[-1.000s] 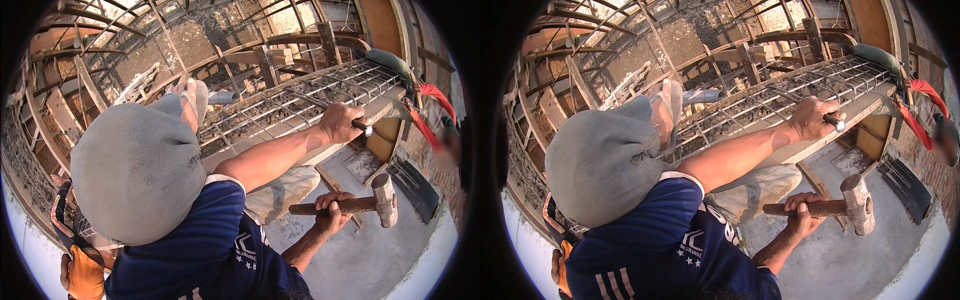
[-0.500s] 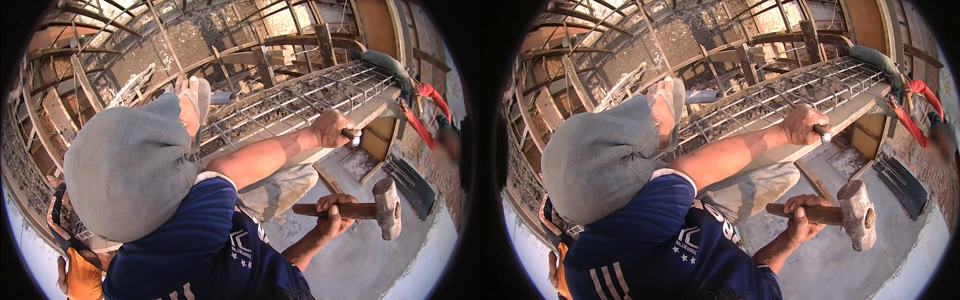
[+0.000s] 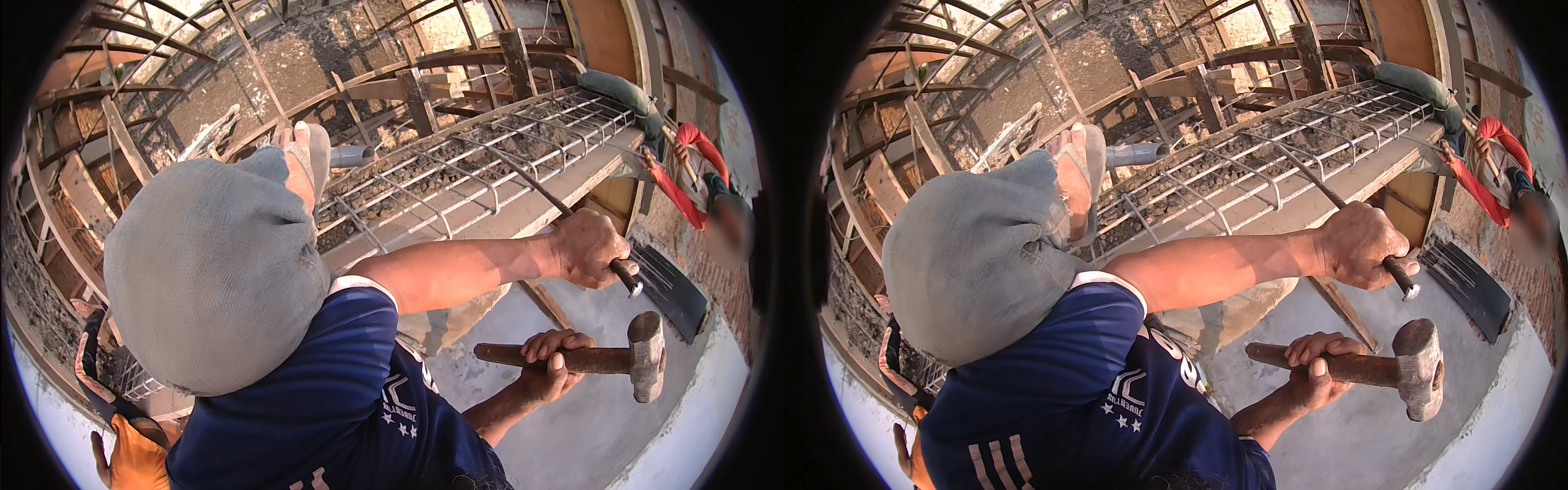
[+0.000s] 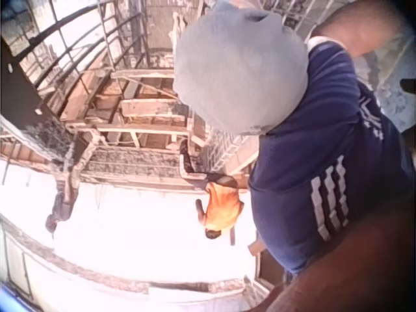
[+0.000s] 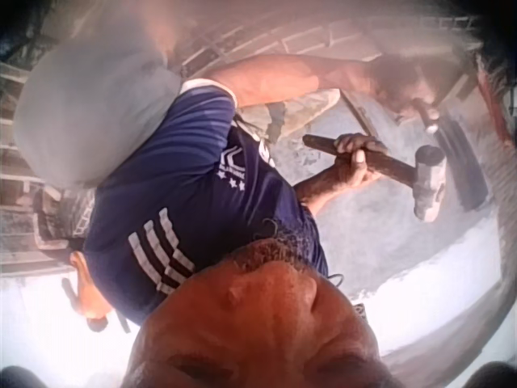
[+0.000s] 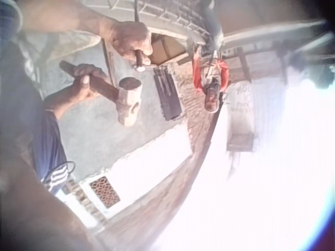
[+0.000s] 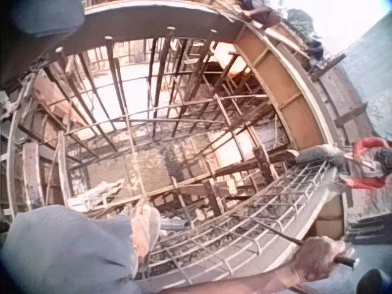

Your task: The person uses a hammer to drive nails into a wooden beam to secure a formwork structure on a construction site.

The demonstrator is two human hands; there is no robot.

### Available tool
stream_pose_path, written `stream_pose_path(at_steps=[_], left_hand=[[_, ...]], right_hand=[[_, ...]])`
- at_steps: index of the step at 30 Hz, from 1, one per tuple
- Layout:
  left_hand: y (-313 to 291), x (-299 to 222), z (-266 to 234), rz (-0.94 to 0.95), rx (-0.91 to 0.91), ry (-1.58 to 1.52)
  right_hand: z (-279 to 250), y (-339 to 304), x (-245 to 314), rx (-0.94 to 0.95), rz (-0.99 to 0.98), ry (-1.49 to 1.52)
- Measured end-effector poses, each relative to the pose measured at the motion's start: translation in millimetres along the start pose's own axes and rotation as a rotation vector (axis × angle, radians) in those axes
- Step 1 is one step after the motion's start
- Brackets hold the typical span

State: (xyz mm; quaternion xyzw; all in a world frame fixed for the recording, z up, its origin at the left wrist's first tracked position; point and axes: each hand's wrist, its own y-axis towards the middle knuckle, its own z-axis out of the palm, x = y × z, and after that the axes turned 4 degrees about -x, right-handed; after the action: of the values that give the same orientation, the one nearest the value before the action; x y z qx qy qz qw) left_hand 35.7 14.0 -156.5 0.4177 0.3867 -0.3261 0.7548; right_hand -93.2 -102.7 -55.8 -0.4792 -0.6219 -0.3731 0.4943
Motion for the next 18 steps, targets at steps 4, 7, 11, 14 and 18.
stream_pose_path(at_steps=[4, 7, 11, 14, 18], left_hand=[[-19, 53, 4, -0.02, -0.032, 0.042], [-36, 98, -8, -0.052, -0.013, -0.018], [-46, 126, -14, -0.049, 0.077, 0.048], [-48, 130, -15, -0.009, 0.074, 0.022], [-43, 117, -13, -0.028, 0.059, 0.008]], right_hand=[[-5, -5, -1, -0.08, 0.006, 0.03], [-5, -12, -6, -0.103, 0.008, 0.052], [-6, -16, -10, -0.134, 0.013, 0.056], [-11, -13, -9, -0.133, 0.007, 0.069], [-19, 4, 13, -0.106, -0.093, 0.023]])
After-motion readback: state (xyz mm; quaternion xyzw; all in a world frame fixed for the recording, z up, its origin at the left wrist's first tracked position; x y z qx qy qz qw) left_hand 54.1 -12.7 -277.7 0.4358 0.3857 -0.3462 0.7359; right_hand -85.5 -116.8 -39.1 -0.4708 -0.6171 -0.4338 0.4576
